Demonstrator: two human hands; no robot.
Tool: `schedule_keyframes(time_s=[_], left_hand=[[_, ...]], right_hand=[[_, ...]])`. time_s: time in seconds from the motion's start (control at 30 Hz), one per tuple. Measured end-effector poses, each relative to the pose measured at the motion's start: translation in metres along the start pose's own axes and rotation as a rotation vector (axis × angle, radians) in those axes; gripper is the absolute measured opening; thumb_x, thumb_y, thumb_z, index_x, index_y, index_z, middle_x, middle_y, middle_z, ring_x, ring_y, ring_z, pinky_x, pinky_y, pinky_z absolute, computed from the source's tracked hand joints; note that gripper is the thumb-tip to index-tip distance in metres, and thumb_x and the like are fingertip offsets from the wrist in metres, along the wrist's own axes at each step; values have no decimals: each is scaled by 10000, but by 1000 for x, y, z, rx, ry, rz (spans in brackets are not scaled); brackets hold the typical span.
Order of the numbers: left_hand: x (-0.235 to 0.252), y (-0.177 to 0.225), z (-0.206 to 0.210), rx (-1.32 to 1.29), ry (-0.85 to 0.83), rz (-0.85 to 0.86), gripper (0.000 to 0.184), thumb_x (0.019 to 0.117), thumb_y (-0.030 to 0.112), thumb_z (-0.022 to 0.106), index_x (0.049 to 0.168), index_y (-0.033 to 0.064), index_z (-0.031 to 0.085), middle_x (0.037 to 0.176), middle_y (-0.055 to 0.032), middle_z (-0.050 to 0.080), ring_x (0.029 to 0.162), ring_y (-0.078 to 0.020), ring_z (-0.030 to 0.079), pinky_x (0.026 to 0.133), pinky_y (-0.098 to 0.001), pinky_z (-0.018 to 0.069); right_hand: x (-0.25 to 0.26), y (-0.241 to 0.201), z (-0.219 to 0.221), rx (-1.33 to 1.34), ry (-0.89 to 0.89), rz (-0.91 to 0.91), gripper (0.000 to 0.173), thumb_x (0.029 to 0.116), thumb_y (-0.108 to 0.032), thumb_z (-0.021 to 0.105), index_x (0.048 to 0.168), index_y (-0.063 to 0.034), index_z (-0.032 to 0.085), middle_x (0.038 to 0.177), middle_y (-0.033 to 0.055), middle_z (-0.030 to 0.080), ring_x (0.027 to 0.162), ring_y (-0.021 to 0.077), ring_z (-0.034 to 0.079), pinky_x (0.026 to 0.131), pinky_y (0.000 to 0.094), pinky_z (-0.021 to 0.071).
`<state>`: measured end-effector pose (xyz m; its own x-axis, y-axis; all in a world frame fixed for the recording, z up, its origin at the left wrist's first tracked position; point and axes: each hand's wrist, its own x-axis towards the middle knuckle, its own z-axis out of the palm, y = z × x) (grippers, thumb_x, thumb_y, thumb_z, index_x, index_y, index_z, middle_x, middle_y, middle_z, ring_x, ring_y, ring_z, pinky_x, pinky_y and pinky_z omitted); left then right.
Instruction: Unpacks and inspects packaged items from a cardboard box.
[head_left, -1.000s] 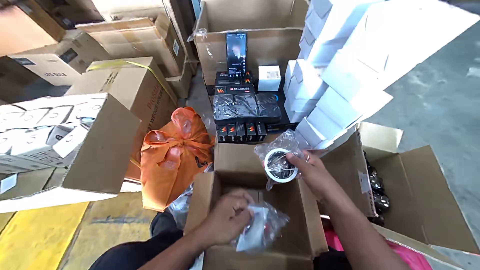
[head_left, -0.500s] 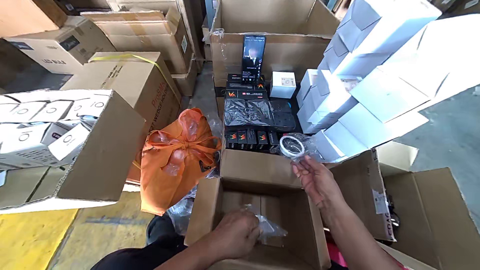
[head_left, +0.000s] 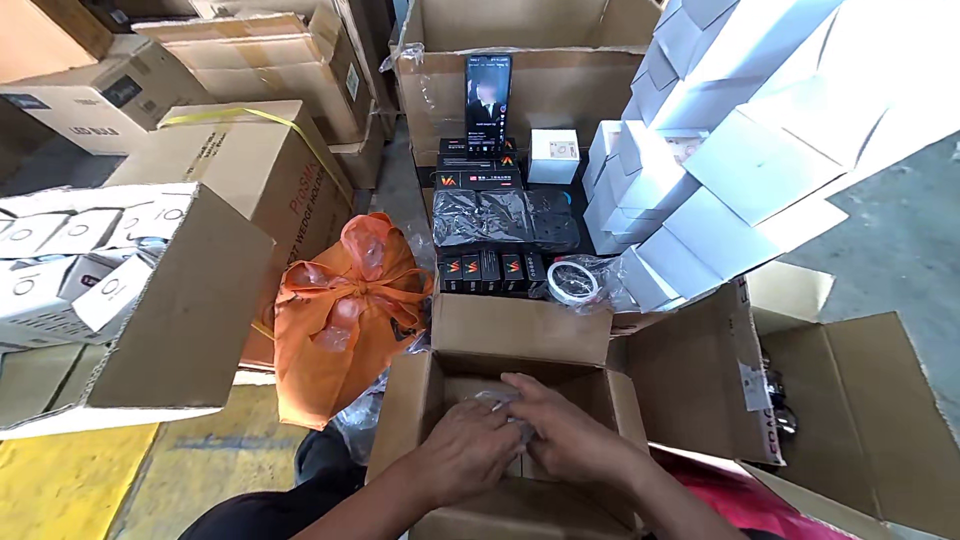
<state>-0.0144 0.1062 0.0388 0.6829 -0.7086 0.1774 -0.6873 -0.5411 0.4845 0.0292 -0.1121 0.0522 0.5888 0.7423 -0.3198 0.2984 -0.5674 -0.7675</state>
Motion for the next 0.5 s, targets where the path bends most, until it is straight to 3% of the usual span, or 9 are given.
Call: schedule_keyframes(time_s=[0.07, 0.13, 0.2, 0.27, 0.33, 0.4, 0.43, 0.5], left_hand=[[-1, 2, 1, -36, 14, 5, 309, 1087, 288, 473, 917, 97, 647, 817, -54, 686, 822, -201, 701, 798, -395, 581], [-2, 3, -1, -119, 16, -28, 332, 1092, 307, 465, 919, 89, 645, 801, -52, 684, 806, -190, 696, 789, -394, 577], [-1, 3, -10, -213, -51, -118, 382, 1069, 405, 507, 924, 86, 658, 795, -51, 680, 807, -188, 687, 803, -409, 567], [1, -1, -22, -245, -185, -228, 435, 969, 526, 638, 994, 98, 712, 929, -70, 715, 956, -236, 683, 899, -467, 552], [0, -10, -31, -214, -281, -329, 354, 904, 444, 727, 1060, 127, 741, 1194, -114, 676, 1223, -310, 588, 1049, -538, 475], [-2, -18, -38, -192, -364, -423, 264, 938, 327, 692, 1108, 131, 740, 1473, -150, 547, 1454, -346, 413, 1181, -570, 345], [-3, -21, -42, -196, -390, -463, 249, 963, 305, 664, 1115, 123, 739, 1481, -156, 544, 1447, -346, 427, 1168, -573, 362], [-5, -24, -45, -219, -390, -488, 227, 997, 303, 615, 1042, 104, 715, 1180, -107, 692, 1150, -278, 648, 980, -547, 517]], right_hand=[[0, 3, -3, -63, -95, 39, 327, 867, -144, 740, 1190, -102, 713, 1521, 188, 482, 1379, 366, 487, 1078, 584, 445], [-2, 5, -7, -68, -125, 60, 202, 944, -246, 694, 1042, -71, 716, 1203, 143, 669, 1106, 314, 647, 921, 566, 525], [-5, 5, -10, 4, -86, 89, 204, 960, -267, 662, 931, -68, 694, 977, 98, 683, 906, 254, 658, 805, 524, 530], [-7, 6, -14, 75, -18, 94, 203, 942, -257, 696, 865, -70, 685, 1021, 69, 683, 946, 200, 652, 838, 453, 539], [-9, 10, -16, 147, 65, 68, 190, 903, -201, 752, 820, -52, 669, 1092, 74, 681, 1024, 172, 646, 886, 389, 542], [-10, 14, -16, 211, 129, 46, 159, 868, -143, 773, 804, -51, 660, 1122, 62, 679, 1068, 138, 635, 908, 336, 537], [-10, 15, -15, 235, 146, 48, 148, 857, -125, 776, 797, -53, 662, 1127, 53, 679, 1067, 123, 630, 905, 316, 533], [-10, 16, -13, 264, 155, 84, 164, 837, -128, 795, 776, -66, 655, 1105, 33, 679, 1044, 102, 624, 886, 302, 528]])
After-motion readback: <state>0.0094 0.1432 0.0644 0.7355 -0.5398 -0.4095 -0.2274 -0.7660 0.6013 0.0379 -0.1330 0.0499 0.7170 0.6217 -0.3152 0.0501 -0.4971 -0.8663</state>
